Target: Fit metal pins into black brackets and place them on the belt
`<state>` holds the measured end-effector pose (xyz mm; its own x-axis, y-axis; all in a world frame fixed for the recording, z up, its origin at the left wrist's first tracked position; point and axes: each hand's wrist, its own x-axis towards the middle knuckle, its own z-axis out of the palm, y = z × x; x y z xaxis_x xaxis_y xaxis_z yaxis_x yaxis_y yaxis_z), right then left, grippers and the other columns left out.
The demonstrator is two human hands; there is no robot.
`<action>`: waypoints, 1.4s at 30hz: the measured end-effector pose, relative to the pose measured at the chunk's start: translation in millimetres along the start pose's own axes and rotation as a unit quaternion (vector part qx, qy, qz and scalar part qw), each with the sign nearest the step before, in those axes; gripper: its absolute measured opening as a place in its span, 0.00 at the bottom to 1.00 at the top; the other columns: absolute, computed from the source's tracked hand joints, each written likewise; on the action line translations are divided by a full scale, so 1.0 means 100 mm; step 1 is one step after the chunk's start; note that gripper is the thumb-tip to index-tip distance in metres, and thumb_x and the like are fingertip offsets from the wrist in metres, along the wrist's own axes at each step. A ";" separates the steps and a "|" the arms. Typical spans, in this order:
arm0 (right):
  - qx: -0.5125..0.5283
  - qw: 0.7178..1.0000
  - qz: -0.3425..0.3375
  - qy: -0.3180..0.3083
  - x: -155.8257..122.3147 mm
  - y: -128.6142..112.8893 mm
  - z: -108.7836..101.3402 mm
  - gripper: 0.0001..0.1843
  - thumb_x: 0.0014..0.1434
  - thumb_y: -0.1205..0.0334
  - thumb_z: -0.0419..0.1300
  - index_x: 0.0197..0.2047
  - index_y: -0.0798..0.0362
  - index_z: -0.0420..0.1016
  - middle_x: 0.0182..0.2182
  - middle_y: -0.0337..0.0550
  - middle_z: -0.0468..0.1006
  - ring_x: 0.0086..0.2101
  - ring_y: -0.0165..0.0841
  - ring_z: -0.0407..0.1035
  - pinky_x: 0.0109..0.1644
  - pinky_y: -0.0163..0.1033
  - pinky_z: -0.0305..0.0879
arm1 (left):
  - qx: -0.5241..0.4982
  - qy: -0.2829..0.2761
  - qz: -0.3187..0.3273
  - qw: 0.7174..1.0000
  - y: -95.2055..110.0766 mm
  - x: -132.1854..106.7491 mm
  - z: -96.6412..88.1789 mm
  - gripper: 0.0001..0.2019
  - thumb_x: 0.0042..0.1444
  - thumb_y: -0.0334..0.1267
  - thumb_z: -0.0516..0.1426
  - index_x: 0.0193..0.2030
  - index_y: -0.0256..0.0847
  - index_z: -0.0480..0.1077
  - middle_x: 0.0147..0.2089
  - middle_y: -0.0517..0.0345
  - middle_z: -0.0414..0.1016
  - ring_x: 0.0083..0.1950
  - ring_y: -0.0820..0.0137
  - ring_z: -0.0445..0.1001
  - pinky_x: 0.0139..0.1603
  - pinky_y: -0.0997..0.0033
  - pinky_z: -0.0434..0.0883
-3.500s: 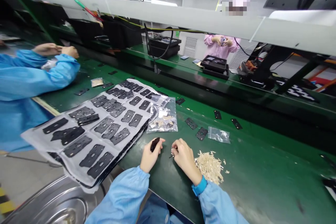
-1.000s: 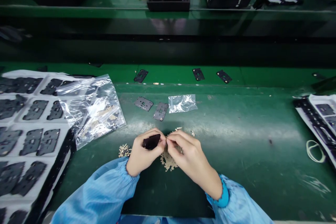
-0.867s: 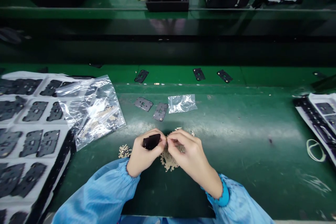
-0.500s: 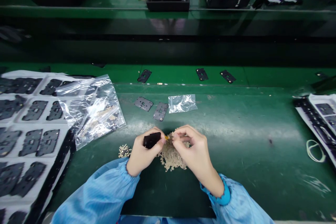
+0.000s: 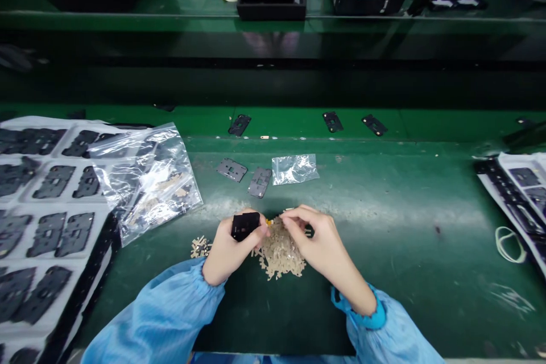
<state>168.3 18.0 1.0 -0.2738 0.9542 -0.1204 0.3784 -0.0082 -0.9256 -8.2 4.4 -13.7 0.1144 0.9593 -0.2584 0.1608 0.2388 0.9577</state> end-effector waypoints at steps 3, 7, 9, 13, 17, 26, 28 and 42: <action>0.140 0.989 0.037 -0.018 0.01 -0.03 0.07 0.07 0.56 0.61 0.59 0.36 0.52 0.77 0.31 0.43 0.74 0.32 0.32 0.71 0.36 0.38 0.71 | 0.019 -0.009 0.021 1.000 0.02 0.00 0.01 0.03 0.49 0.31 0.56 0.26 0.38 0.68 0.26 0.60 0.72 0.25 0.74 0.70 0.27 0.76 0.68; 0.172 0.984 0.050 -0.014 0.00 -0.02 0.09 0.05 0.54 0.61 0.61 0.30 0.53 0.75 0.28 0.40 0.72 0.29 0.31 0.69 0.33 0.36 0.70 | 0.035 -0.001 0.056 0.998 0.07 0.01 0.02 0.03 0.50 0.32 0.56 0.27 0.38 0.70 0.26 0.60 0.70 0.29 0.72 0.71 0.32 0.74 0.69; 0.173 0.984 0.051 -0.001 0.00 -0.02 0.09 0.05 0.54 0.61 0.61 0.29 0.53 0.75 0.27 0.40 0.71 0.28 0.30 0.69 0.32 0.35 0.69 | 0.048 0.025 0.091 0.994 0.08 0.00 0.03 0.03 0.51 0.32 0.57 0.28 0.38 0.71 0.28 0.59 0.70 0.31 0.71 0.71 0.34 0.73 0.69; 0.176 0.983 0.049 0.014 -0.01 -0.05 0.11 0.05 0.53 0.61 0.61 0.29 0.54 0.74 0.28 0.41 0.71 0.28 0.30 0.69 0.30 0.35 0.69 | 0.077 0.066 0.136 0.986 0.07 -0.04 0.05 0.02 0.51 0.32 0.58 0.29 0.38 0.72 0.30 0.57 0.72 0.32 0.71 0.71 0.34 0.73 0.68; 0.129 0.992 0.007 0.003 -0.02 -0.08 0.12 0.05 0.55 0.63 0.59 0.29 0.53 0.75 0.29 0.42 0.72 0.29 0.31 0.69 0.31 0.35 0.69 | 0.085 0.068 0.135 0.985 0.05 -0.05 0.07 0.03 0.50 0.31 0.58 0.29 0.38 0.73 0.29 0.57 0.72 0.30 0.71 0.71 0.30 0.74 0.68; 0.068 0.996 -0.054 -0.032 -0.01 -0.07 0.06 0.05 0.55 0.67 0.57 0.30 0.53 0.74 0.28 0.42 0.72 0.28 0.31 0.67 0.31 0.36 0.65 | 0.077 0.016 0.111 0.991 0.07 -0.04 0.03 0.03 0.47 0.29 0.57 0.26 0.36 0.72 0.27 0.57 0.71 0.27 0.72 0.71 0.28 0.75 0.68; 0.094 0.994 -0.037 -0.039 -0.01 -0.07 0.08 0.05 0.54 0.67 0.58 0.29 0.54 0.74 0.28 0.42 0.71 0.28 0.31 0.67 0.30 0.36 0.65 | 0.081 0.019 0.108 0.991 0.07 -0.04 0.03 0.03 0.46 0.27 0.57 0.24 0.35 0.71 0.26 0.57 0.70 0.27 0.73 0.70 0.28 0.75 0.67; 0.257 0.956 0.093 0.106 0.03 -0.01 -0.09 0.04 0.53 0.62 0.64 0.29 0.53 0.75 0.27 0.39 0.74 0.26 0.28 0.67 0.32 0.34 0.65 | 0.198 0.015 0.168 0.966 -0.03 -0.04 -0.02 0.07 0.53 0.28 0.54 0.35 0.37 0.72 0.33 0.57 0.70 0.29 0.75 0.68 0.31 0.75 0.66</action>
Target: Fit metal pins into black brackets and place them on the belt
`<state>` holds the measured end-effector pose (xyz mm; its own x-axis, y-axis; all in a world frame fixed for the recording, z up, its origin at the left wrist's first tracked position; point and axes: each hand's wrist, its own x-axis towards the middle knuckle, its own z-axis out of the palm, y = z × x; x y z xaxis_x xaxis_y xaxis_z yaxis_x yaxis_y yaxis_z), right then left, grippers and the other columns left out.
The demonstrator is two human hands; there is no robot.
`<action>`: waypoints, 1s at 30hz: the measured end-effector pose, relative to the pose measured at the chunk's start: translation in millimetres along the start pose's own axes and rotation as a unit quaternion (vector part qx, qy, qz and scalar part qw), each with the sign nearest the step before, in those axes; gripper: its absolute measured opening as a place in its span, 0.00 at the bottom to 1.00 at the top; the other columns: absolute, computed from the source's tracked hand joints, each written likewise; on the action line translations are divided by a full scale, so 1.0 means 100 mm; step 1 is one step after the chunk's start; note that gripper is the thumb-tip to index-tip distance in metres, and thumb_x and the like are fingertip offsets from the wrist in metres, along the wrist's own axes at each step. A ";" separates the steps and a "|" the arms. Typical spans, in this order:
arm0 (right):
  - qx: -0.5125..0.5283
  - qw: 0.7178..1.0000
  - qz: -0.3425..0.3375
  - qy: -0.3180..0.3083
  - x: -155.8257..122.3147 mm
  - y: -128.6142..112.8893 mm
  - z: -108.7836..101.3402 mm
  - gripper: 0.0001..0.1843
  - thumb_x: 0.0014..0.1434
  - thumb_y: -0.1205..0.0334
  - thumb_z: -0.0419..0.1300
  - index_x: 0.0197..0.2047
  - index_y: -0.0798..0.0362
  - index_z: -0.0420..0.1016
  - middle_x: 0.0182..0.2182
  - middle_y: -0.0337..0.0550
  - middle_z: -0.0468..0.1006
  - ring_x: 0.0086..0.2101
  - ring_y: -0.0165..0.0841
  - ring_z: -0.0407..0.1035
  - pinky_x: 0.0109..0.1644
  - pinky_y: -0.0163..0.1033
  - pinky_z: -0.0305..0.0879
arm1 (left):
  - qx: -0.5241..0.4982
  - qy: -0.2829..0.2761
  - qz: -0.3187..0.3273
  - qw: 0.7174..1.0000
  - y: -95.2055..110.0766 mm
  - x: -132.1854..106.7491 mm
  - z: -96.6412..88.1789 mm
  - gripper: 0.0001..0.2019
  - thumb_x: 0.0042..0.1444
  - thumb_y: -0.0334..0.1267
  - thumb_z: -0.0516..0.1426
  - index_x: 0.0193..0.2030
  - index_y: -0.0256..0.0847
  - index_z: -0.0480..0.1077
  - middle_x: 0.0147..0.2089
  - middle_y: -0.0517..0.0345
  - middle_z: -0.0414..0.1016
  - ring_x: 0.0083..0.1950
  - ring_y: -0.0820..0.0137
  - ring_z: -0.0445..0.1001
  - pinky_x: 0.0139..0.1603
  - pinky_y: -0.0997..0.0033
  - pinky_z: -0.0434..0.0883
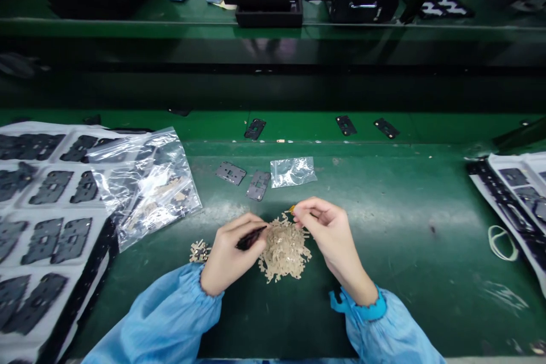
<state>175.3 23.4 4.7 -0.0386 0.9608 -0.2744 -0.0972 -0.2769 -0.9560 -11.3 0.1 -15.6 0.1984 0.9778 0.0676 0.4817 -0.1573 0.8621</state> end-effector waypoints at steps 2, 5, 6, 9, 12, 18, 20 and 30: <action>-0.012 1.000 0.006 -0.012 0.00 0.01 0.02 0.05 0.52 0.61 0.64 0.29 0.54 0.75 0.26 0.39 0.74 0.25 0.28 0.67 0.32 0.34 0.65 | 0.038 -0.019 0.036 0.998 -0.03 -0.04 0.02 0.07 0.53 0.28 0.54 0.37 0.38 0.71 0.33 0.57 0.69 0.30 0.74 0.68 0.33 0.74 0.66; -0.037 0.999 0.007 -0.028 -0.01 0.04 0.07 0.06 0.51 0.60 0.64 0.28 0.54 0.75 0.24 0.38 0.72 0.25 0.29 0.67 0.32 0.35 0.65 | 0.093 -0.028 0.052 0.994 -0.04 -0.05 0.03 0.04 0.54 0.33 0.56 0.30 0.38 0.68 0.29 0.59 0.64 0.29 0.74 0.66 0.32 0.73 0.65; -0.046 0.998 0.003 -0.029 -0.01 0.04 0.09 0.06 0.51 0.60 0.64 0.28 0.53 0.75 0.24 0.38 0.72 0.26 0.29 0.67 0.32 0.35 0.65 | 0.101 -0.027 0.050 0.993 -0.04 -0.05 0.03 0.06 0.55 0.35 0.56 0.29 0.38 0.67 0.28 0.60 0.63 0.28 0.74 0.65 0.31 0.73 0.64; -0.072 0.997 -0.015 -0.031 -0.02 0.05 0.12 0.07 0.52 0.59 0.63 0.28 0.53 0.74 0.25 0.38 0.72 0.26 0.29 0.67 0.31 0.35 0.65 | 0.079 -0.013 0.036 0.996 0.01 -0.03 0.02 0.03 0.56 0.34 0.54 0.32 0.39 0.67 0.32 0.58 0.65 0.31 0.74 0.67 0.33 0.73 0.65; -0.081 0.996 -0.027 -0.024 -0.03 0.06 0.15 0.07 0.52 0.60 0.62 0.28 0.53 0.74 0.25 0.38 0.71 0.25 0.28 0.66 0.29 0.34 0.65 | 0.016 0.038 0.026 0.999 0.08 -0.03 0.02 0.04 0.55 0.30 0.54 0.37 0.40 0.68 0.35 0.57 0.66 0.32 0.74 0.68 0.33 0.75 0.66; -0.044 0.998 -0.026 -0.037 -0.08 0.13 0.22 0.05 0.53 0.61 0.62 0.29 0.54 0.73 0.26 0.38 0.69 0.25 0.28 0.68 0.29 0.34 0.68 | -0.048 0.110 0.045 0.992 0.15 -0.06 0.06 0.07 0.51 0.25 0.57 0.36 0.39 0.72 0.34 0.57 0.68 0.32 0.75 0.69 0.31 0.76 0.67; -0.048 0.997 -0.034 -0.043 -0.10 0.15 0.24 0.05 0.54 0.62 0.62 0.29 0.54 0.73 0.27 0.39 0.69 0.25 0.28 0.68 0.30 0.34 0.68 | -0.056 0.116 0.051 0.990 0.13 -0.07 0.08 0.09 0.51 0.24 0.57 0.38 0.39 0.73 0.34 0.56 0.69 0.33 0.74 0.69 0.32 0.76 0.67; -0.034 0.996 -0.059 -0.059 -0.12 0.13 0.29 0.05 0.53 0.62 0.63 0.34 0.52 0.79 0.32 0.41 0.72 0.28 0.29 0.71 0.34 0.36 0.74 | -0.096 0.120 0.015 0.988 0.07 -0.05 0.08 0.11 0.52 0.26 0.58 0.40 0.40 0.76 0.34 0.56 0.72 0.34 0.73 0.71 0.34 0.75 0.69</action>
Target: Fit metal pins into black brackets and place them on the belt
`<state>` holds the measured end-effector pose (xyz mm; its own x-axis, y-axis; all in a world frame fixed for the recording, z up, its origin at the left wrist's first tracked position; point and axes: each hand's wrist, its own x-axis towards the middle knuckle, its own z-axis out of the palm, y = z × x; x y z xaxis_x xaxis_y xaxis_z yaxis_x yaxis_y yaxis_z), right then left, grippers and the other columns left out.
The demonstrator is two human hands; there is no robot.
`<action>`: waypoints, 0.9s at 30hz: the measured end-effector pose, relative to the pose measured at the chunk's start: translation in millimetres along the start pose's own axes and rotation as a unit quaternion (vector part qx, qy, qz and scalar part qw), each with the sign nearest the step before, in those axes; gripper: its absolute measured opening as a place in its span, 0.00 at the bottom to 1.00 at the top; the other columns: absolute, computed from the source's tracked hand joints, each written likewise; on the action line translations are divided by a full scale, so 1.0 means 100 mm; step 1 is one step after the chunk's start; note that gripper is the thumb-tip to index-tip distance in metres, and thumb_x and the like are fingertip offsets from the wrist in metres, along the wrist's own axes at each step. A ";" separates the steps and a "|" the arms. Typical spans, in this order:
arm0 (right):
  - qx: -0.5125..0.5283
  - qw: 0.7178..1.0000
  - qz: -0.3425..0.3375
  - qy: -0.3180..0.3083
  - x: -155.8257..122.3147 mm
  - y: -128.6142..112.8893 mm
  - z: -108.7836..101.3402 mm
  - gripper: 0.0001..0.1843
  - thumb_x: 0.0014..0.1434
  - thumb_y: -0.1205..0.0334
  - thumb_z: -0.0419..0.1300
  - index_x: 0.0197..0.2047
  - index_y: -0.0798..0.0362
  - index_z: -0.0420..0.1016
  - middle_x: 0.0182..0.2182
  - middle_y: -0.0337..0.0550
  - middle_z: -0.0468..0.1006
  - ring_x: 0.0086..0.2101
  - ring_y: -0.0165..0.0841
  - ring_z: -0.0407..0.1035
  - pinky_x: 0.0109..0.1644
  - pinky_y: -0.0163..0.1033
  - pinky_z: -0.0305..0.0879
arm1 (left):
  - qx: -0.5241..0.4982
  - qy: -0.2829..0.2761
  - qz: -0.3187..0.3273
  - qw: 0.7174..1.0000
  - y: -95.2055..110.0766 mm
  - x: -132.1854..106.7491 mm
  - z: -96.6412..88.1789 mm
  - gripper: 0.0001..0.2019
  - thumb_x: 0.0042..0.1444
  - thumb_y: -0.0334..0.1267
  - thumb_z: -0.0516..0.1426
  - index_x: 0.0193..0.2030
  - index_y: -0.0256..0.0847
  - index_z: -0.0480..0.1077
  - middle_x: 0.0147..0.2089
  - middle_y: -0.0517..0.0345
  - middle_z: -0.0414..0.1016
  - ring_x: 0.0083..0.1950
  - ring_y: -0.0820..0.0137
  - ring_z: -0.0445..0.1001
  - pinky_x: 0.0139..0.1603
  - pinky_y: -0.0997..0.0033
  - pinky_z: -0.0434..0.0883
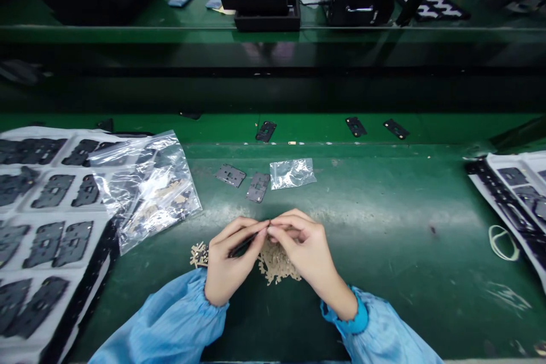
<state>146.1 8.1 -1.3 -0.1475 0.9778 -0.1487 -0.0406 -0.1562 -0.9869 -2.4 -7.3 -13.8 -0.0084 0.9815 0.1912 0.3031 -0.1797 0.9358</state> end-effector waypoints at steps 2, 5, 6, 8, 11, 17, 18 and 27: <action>0.004 1.000 0.012 -0.008 0.01 -0.02 -0.01 0.08 0.51 0.61 0.64 0.36 0.51 0.79 0.34 0.42 0.72 0.29 0.30 0.71 0.35 0.37 0.75 | -0.022 0.002 -0.072 0.997 -0.01 0.03 -0.01 0.07 0.52 0.30 0.58 0.38 0.40 0.76 0.33 0.57 0.72 0.33 0.73 0.71 0.32 0.76 0.68; 0.026 0.999 0.042 0.013 0.03 -0.03 -0.03 0.07 0.52 0.59 0.64 0.34 0.52 0.79 0.33 0.42 0.71 0.27 0.28 0.69 0.29 0.35 0.75 | -0.127 -0.007 -0.196 0.972 -0.03 0.05 -0.02 0.05 0.52 0.35 0.59 0.34 0.38 0.76 0.32 0.58 0.70 0.24 0.78 0.65 0.23 0.78 0.64; 0.041 0.997 0.056 0.019 0.04 -0.02 -0.04 0.07 0.52 0.58 0.64 0.33 0.52 0.79 0.32 0.41 0.71 0.26 0.28 0.68 0.26 0.34 0.74 | -0.173 -0.015 -0.230 0.957 -0.04 0.05 -0.02 0.06 0.52 0.37 0.59 0.34 0.38 0.76 0.31 0.59 0.69 0.22 0.80 0.62 0.21 0.79 0.62; 0.077 0.993 0.087 0.011 0.04 -0.01 -0.05 0.08 0.51 0.58 0.64 0.32 0.53 0.78 0.28 0.39 0.70 0.24 0.27 0.67 0.22 0.32 0.71 | -0.251 -0.028 -0.279 0.927 -0.04 0.05 -0.01 0.07 0.51 0.38 0.61 0.34 0.36 0.75 0.27 0.61 0.67 0.21 0.82 0.59 0.19 0.80 0.60; 0.118 0.984 0.128 -0.024 0.04 -0.01 -0.06 0.08 0.51 0.58 0.65 0.32 0.54 0.76 0.22 0.37 0.69 0.22 0.26 0.65 0.21 0.30 0.69 | -0.297 -0.039 -0.314 0.901 -0.02 0.05 0.00 0.07 0.49 0.38 0.62 0.32 0.35 0.75 0.24 0.62 0.65 0.21 0.82 0.59 0.19 0.81 0.59; 0.108 0.988 0.109 -0.012 0.02 -0.02 -0.04 0.07 0.50 0.61 0.66 0.28 0.54 0.75 0.24 0.36 0.66 0.22 0.25 0.62 0.19 0.29 0.66 | -0.294 -0.069 -0.309 0.902 0.00 0.03 -0.01 0.07 0.51 0.37 0.60 0.35 0.35 0.73 0.20 0.64 0.62 0.21 0.80 0.60 0.20 0.80 0.60; 0.108 0.989 0.099 0.000 0.01 -0.03 -0.03 0.07 0.50 0.61 0.66 0.28 0.54 0.74 0.25 0.36 0.66 0.22 0.25 0.61 0.19 0.29 0.65 | -0.304 -0.063 -0.304 0.901 -0.01 0.03 -0.01 0.07 0.53 0.36 0.58 0.37 0.36 0.72 0.20 0.65 0.62 0.20 0.79 0.60 0.20 0.79 0.61; 0.137 0.981 0.134 -0.028 -0.05 -0.12 -0.02 0.08 0.56 0.57 0.60 0.35 0.51 0.79 0.35 0.43 0.71 0.28 0.28 0.65 0.25 0.31 0.67 | -0.194 0.071 -0.234 0.950 -0.11 0.16 -0.12 0.03 0.52 0.34 0.56 0.34 0.37 0.69 0.28 0.61 0.74 0.32 0.72 0.75 0.34 0.76 0.71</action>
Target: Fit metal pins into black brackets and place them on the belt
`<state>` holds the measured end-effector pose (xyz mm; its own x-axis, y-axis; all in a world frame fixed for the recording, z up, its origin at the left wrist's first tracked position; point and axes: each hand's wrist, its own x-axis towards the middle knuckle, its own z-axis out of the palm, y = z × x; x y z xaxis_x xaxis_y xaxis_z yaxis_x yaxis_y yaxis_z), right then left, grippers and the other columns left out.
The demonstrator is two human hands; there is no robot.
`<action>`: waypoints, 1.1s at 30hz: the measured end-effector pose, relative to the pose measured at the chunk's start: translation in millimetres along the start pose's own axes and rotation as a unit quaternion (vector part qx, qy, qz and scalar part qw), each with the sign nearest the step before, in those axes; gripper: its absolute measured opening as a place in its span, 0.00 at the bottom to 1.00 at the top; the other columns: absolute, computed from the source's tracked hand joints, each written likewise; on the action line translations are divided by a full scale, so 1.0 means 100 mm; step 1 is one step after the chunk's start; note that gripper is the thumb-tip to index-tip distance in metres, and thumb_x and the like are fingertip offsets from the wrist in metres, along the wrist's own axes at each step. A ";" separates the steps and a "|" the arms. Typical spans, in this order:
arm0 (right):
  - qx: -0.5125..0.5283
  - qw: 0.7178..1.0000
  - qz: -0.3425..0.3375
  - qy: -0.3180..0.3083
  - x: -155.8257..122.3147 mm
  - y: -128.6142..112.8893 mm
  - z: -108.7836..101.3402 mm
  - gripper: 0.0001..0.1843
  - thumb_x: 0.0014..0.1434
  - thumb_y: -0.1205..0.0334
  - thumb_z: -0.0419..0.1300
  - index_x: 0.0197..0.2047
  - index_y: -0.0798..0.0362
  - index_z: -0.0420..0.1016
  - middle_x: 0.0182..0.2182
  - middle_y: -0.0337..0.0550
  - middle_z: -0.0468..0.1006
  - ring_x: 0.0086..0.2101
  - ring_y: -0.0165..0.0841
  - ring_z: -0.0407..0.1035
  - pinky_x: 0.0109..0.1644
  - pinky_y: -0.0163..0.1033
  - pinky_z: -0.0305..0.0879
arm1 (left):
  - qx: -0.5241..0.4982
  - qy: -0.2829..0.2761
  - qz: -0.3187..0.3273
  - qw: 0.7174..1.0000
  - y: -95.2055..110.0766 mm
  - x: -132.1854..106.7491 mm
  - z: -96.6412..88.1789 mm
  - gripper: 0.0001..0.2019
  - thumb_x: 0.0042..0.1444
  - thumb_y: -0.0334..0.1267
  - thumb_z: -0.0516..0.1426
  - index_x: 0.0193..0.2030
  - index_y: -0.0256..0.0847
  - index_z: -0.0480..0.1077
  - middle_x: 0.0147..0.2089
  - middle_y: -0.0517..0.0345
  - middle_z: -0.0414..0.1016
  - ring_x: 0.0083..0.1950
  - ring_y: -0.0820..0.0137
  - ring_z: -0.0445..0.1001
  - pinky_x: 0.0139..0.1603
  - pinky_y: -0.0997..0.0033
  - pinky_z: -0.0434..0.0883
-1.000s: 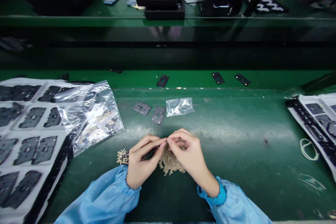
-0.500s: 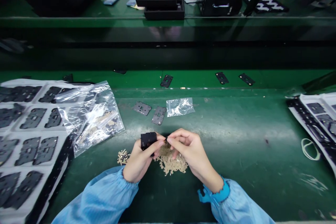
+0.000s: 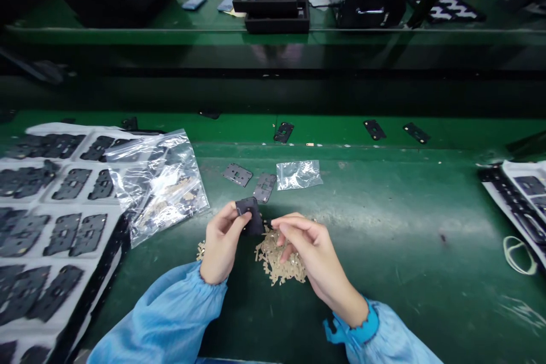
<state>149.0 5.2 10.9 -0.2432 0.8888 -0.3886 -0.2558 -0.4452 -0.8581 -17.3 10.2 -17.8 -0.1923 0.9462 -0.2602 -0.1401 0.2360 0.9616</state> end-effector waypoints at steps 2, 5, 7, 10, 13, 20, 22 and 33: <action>-0.006 1.000 0.015 -0.019 -0.01 -0.02 0.00 0.10 0.58 0.56 0.58 0.38 0.49 0.80 0.38 0.44 0.71 0.30 0.28 0.67 0.26 0.31 0.69 | 0.042 0.019 0.022 0.999 0.02 0.02 -0.01 0.07 0.51 0.36 0.59 0.37 0.37 0.71 0.35 0.57 0.77 0.38 0.70 0.76 0.39 0.75 0.72; -0.038 0.998 0.033 -0.027 0.00 -0.05 0.00 0.12 0.58 0.54 0.58 0.35 0.49 0.81 0.43 0.45 0.71 0.34 0.31 0.70 0.27 0.31 0.71 | 0.066 0.037 0.030 0.997 0.05 0.02 0.00 0.11 0.51 0.39 0.59 0.40 0.37 0.72 0.39 0.54 0.79 0.40 0.66 0.77 0.37 0.73 0.74; -0.060 0.997 0.034 -0.028 0.00 -0.06 0.00 0.15 0.58 0.52 0.57 0.29 0.51 0.80 0.48 0.46 0.70 0.39 0.35 0.71 0.28 0.32 0.72 | 0.075 0.047 0.034 0.995 0.05 0.01 0.01 0.12 0.51 0.40 0.60 0.41 0.37 0.73 0.39 0.53 0.79 0.40 0.65 0.78 0.34 0.73 0.76; -0.079 0.996 0.031 -0.035 0.02 -0.05 0.00 0.19 0.58 0.50 0.56 0.26 0.53 0.79 0.52 0.48 0.69 0.46 0.40 0.69 0.28 0.33 0.74 | 0.076 0.053 0.036 0.995 0.05 -0.01 0.02 0.12 0.50 0.40 0.61 0.41 0.37 0.73 0.39 0.53 0.80 0.40 0.64 0.78 0.34 0.73 0.76; -0.090 0.995 0.024 -0.044 0.03 -0.02 -0.01 0.20 0.59 0.50 0.55 0.26 0.53 0.79 0.51 0.48 0.70 0.48 0.42 0.68 0.27 0.33 0.75 | 0.074 0.049 0.035 0.995 0.04 -0.02 0.03 0.12 0.50 0.39 0.60 0.41 0.37 0.73 0.39 0.53 0.80 0.39 0.64 0.79 0.35 0.72 0.77; -0.094 0.994 0.024 -0.044 0.05 0.06 -0.05 0.19 0.60 0.51 0.54 0.28 0.52 0.80 0.52 0.46 0.70 0.37 0.36 0.74 0.25 0.34 0.75 | 0.077 0.044 0.033 0.995 0.03 -0.04 0.02 0.13 0.50 0.40 0.60 0.42 0.37 0.73 0.39 0.53 0.80 0.39 0.63 0.79 0.34 0.72 0.77; -0.095 0.994 0.024 -0.044 0.05 0.07 -0.05 0.19 0.60 0.51 0.54 0.29 0.52 0.80 0.52 0.46 0.71 0.38 0.37 0.74 0.25 0.34 0.75 | 0.081 0.045 0.035 0.995 0.03 -0.04 0.03 0.13 0.50 0.40 0.60 0.41 0.37 0.74 0.39 0.53 0.80 0.39 0.64 0.79 0.33 0.72 0.77; -0.119 0.992 0.012 -0.041 0.04 0.08 -0.06 0.21 0.60 0.50 0.53 0.26 0.53 0.79 0.52 0.47 0.71 0.21 0.25 0.71 0.22 0.33 0.73 | 0.080 0.035 0.038 0.995 0.04 -0.05 0.03 0.12 0.51 0.39 0.60 0.42 0.38 0.73 0.39 0.53 0.80 0.39 0.64 0.79 0.37 0.70 0.77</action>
<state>151.4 5.6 0.4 -0.3250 0.8615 -0.3901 -0.0227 -0.4195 -0.9075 -13.8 7.5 -12.3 -0.2646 0.9462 -0.1862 0.0330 0.2019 0.9789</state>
